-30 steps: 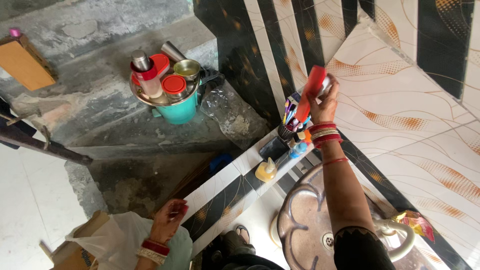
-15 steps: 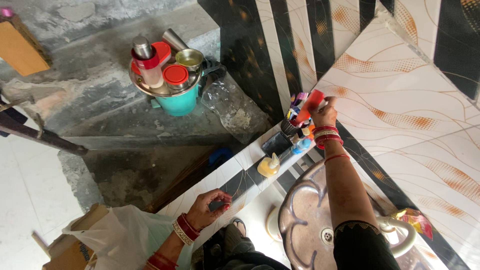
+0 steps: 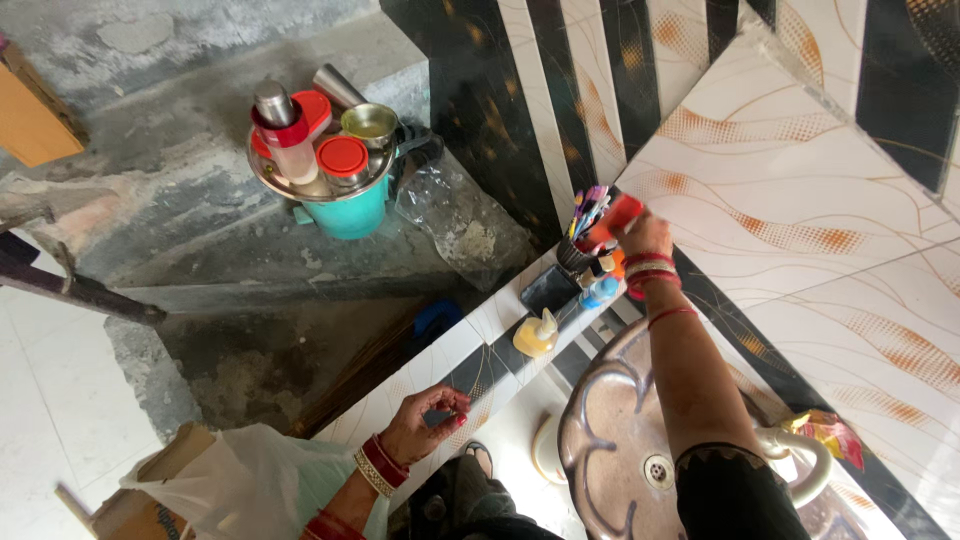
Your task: The person gathers flattened cardboard boxes and a small black device from the floor, places them into a plastic bag on a balcony counter, then returns to the room to pick up and hang a dark garment and a white cloth on a clothesline. Finally, the person picks up a small mat from the floor.
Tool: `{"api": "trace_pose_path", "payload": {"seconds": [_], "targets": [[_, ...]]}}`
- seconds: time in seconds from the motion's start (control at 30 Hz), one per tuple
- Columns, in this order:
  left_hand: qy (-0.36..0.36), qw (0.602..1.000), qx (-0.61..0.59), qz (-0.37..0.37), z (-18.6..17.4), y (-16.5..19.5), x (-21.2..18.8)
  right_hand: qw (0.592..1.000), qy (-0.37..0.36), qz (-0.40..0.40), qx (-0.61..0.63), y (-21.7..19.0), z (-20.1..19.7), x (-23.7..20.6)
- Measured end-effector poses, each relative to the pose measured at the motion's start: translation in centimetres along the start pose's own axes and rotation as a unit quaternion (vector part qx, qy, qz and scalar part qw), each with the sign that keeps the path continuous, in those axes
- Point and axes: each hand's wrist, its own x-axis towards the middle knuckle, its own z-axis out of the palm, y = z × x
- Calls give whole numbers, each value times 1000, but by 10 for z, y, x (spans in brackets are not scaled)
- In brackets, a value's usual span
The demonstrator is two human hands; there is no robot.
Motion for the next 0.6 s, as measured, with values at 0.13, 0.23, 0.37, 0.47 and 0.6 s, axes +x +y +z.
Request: {"api": "trace_pose_path", "payload": {"seconds": [0.13,0.23,0.37,0.47,0.6], "targets": [[-12,1000,-4,-14,1,-2,-1,999,-27,36,-29,-8,-16,-10],[-10,998,36,-43,3,-3,0,998,-22,22,-55,-15,-37,-17],[-3,1000,9,-26,4,-5,-1,996,64,61,34,-16,-52,-31],[-4,1000,9,-29,4,-7,-2,988,134,15,81,-7,-53,-40],[-5,999,-12,-29,5,-11,-2,983,98,61,139,6,-53,-41]]}}
